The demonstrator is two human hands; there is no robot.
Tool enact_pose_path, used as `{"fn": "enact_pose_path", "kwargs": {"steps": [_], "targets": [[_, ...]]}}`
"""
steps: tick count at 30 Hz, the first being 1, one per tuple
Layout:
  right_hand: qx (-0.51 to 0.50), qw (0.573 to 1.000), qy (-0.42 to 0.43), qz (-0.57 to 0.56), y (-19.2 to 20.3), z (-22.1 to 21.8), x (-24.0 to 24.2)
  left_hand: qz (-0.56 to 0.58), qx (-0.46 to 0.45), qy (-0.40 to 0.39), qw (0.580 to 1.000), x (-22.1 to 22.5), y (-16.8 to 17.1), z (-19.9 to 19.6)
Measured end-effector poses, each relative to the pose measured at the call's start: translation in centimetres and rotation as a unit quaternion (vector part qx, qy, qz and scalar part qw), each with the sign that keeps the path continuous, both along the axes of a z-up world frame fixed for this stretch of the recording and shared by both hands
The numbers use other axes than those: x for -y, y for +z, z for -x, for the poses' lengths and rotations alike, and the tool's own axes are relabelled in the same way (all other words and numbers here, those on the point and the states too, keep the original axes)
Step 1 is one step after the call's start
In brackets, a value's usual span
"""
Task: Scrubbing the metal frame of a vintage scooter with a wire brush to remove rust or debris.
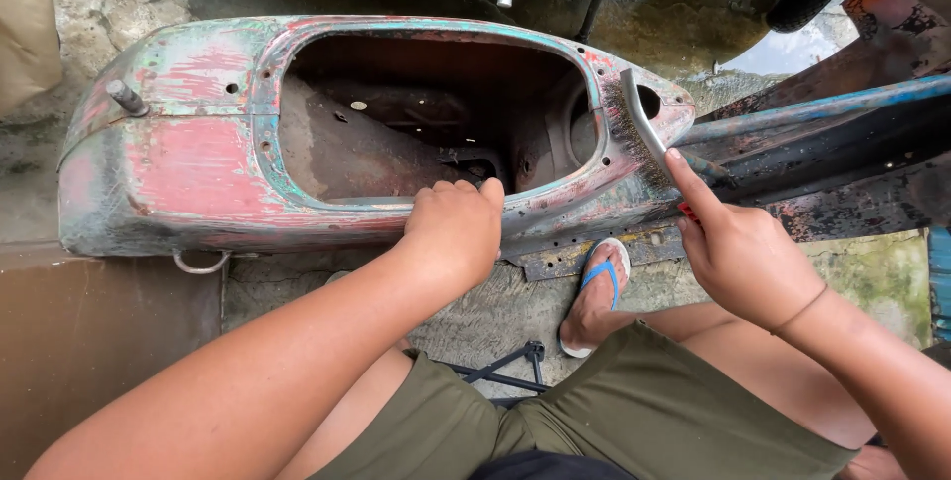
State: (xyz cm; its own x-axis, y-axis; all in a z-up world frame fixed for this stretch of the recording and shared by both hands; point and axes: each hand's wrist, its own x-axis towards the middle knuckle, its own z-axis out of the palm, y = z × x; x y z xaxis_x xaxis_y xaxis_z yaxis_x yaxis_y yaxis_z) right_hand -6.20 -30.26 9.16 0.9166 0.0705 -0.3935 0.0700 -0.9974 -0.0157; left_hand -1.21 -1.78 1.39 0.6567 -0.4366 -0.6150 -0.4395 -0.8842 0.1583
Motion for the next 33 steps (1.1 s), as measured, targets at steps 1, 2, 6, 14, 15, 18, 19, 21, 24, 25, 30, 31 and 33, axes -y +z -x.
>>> {"fn": "enact_pose_path", "kwargs": {"steps": [1, 2, 6, 14, 15, 18, 19, 21, 24, 25, 30, 31, 33], "targets": [[0.003, 1.0, -0.001, 0.001, -0.3, -0.8, -0.2, 0.001, 0.003, -0.001, 1.0, 0.0, 0.2, 0.0], [0.011, 1.0, 0.011, -0.002, -0.5, -1.7, -0.4, -0.003, -0.001, -0.001, 1.0, 0.0, 0.4, -0.1], [-0.013, 0.998, -0.052, 0.045, -1.8, -7.7, -3.6, 0.01, 0.031, 0.008, 0.999, -0.1, -0.2, 0.3], [-0.015, 0.998, -0.055, -0.013, -1.2, -10.7, -5.4, 0.009, 0.009, -0.008, 1.0, -0.6, 0.7, 0.4], [-0.019, 0.999, -0.051, -0.002, -0.8, -9.7, -5.1, 0.015, 0.004, -0.005, 1.0, -0.6, 0.8, 0.2], [0.016, 1.0, 0.001, -0.003, -0.3, -3.5, -2.3, 0.015, 0.026, -0.008, 1.0, -0.4, -0.3, 0.1], [0.017, 1.0, -0.001, -0.003, -0.4, -2.5, -1.7, 0.015, 0.027, -0.01, 0.999, -0.3, -0.2, 0.0], [-0.012, 1.0, 0.0, 0.013, -0.5, -0.4, -0.4, 0.003, 0.0, 0.002, 1.0, -0.1, 0.3, -0.1], [-0.013, 1.0, -0.018, -0.007, -0.9, -3.8, -1.8, 0.005, 0.006, 0.009, 1.0, 0.0, 0.2, -0.1], [-0.011, 1.0, -0.017, -0.01, -1.1, -5.9, -2.9, 0.002, 0.008, 0.009, 1.0, 0.0, 0.2, 0.0], [-0.019, 0.997, -0.065, -0.032, -3.3, -15.3, -5.7, 0.011, 0.017, 0.002, 1.0, -0.4, 0.6, 0.0], [-0.017, 0.997, -0.064, -0.033, -2.3, -15.2, -5.9, 0.01, 0.02, 0.003, 1.0, -0.5, 0.5, 0.0], [-0.062, 0.993, -0.098, -0.034, -0.8, -14.9, -6.3, 0.028, 0.032, -0.008, 0.999, -0.7, -0.1, 0.0]]}}
